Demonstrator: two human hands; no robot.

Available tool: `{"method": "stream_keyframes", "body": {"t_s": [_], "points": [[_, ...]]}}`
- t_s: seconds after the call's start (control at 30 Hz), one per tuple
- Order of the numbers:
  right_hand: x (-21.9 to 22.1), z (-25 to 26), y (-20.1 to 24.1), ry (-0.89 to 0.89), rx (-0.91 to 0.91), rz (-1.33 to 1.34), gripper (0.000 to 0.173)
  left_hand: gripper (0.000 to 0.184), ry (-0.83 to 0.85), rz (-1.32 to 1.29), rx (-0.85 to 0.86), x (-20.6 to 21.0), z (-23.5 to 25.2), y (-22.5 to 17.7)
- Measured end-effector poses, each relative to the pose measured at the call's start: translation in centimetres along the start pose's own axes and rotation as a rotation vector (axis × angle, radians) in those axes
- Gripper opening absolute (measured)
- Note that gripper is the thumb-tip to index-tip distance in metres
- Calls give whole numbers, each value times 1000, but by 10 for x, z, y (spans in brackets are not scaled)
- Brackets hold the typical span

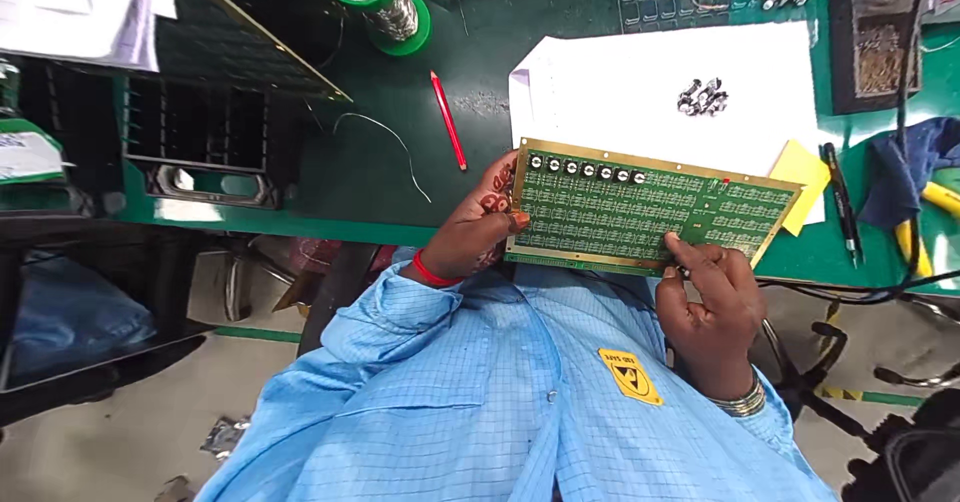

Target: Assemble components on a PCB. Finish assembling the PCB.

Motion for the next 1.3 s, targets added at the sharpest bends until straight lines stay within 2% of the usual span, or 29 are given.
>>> {"method": "stream_keyframes", "body": {"t_s": [1.3], "points": [[0,0,0,-9,13,-1,31,56,-12,-30,-24,0,1,1]]}}
Point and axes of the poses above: each hand's wrist, its own z-axis towards the middle knuckle, its own x-axis out of the palm, y = z × x, the point moved 7 cm from there along z, towards the middle knuckle
